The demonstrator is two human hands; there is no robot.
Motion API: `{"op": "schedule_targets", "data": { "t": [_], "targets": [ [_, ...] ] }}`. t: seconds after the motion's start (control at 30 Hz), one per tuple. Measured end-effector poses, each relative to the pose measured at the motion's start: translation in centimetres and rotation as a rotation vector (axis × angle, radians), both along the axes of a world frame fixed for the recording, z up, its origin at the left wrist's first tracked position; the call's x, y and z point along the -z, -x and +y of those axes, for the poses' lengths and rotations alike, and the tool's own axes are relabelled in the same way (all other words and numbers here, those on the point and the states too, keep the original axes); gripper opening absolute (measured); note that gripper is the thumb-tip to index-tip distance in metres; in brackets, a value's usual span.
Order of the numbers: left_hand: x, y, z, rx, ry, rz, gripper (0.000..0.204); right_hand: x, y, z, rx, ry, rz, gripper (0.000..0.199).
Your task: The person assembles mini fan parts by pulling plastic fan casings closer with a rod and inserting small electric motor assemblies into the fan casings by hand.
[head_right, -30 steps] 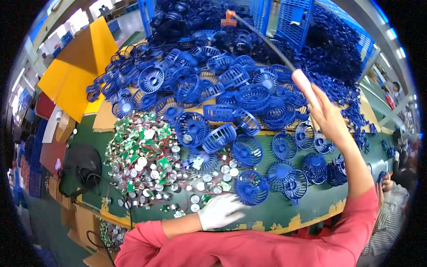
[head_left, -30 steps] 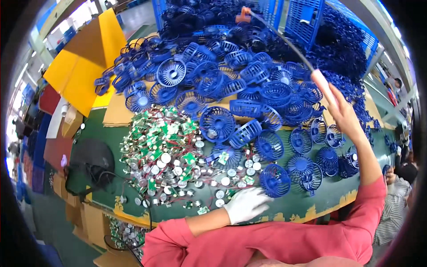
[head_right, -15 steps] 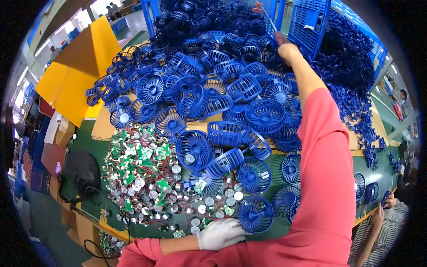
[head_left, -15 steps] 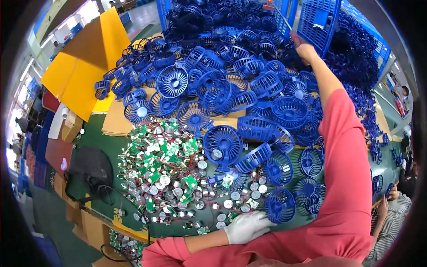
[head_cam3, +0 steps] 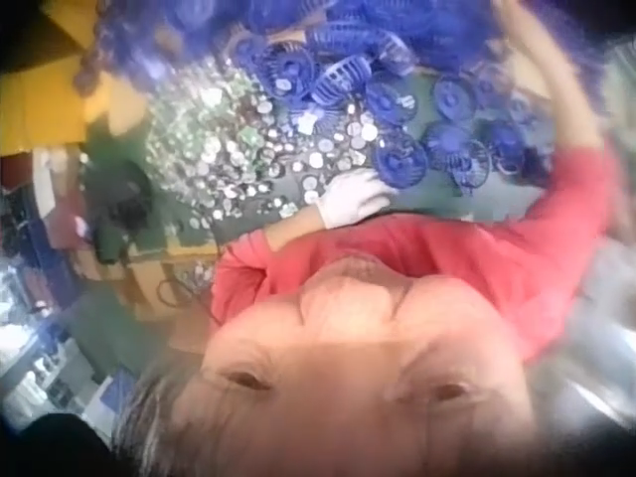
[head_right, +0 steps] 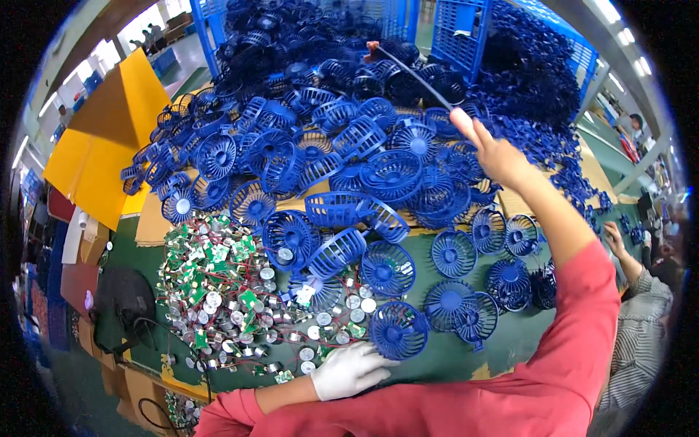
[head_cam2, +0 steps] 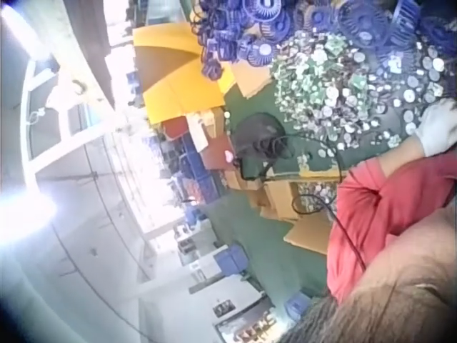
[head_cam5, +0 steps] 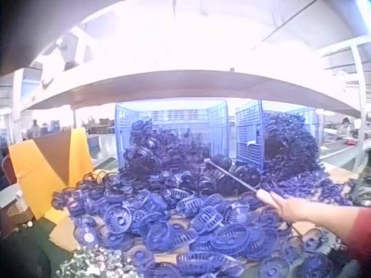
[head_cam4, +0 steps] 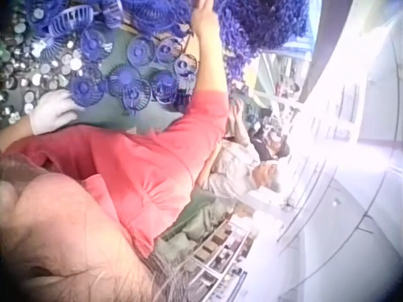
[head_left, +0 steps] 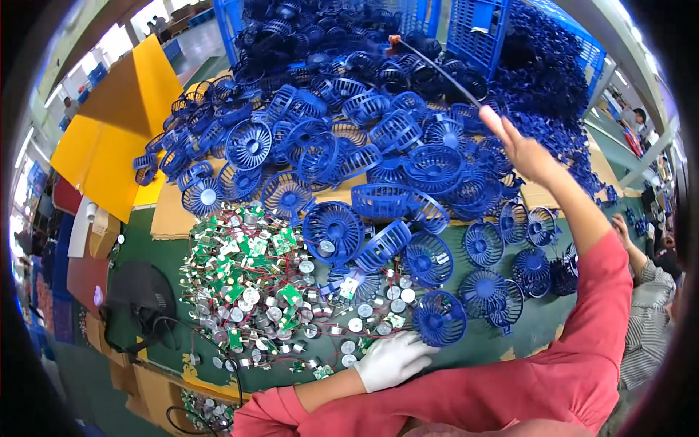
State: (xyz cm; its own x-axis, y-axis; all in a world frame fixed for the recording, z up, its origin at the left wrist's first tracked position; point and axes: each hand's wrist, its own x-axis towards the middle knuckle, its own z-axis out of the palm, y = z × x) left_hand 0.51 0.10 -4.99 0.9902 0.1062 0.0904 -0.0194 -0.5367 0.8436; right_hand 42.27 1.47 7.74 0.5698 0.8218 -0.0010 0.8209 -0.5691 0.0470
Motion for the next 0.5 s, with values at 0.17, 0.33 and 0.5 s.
{"op": "schedule_targets", "data": {
  "t": [0.17, 0.33, 0.5],
  "targets": [
    [0.4, 0.0, -0.4, 0.012, -0.031, -0.018, 0.028, 2.4, 4.9, -12.0, -0.104, -0.089, -0.124, 0.059],
    [0.1, 0.3, -0.5, 0.008, -0.099, -0.015, 0.029, 3.4, 12.8, -19.4, 0.064, -0.297, 0.254, 0.058],
    [0.5, 0.1, -0.5, -0.06, -0.154, -0.044, 0.035, 7.2, 17.5, -24.2, 0.087, -0.505, 0.388, 0.061]
  ]
}}
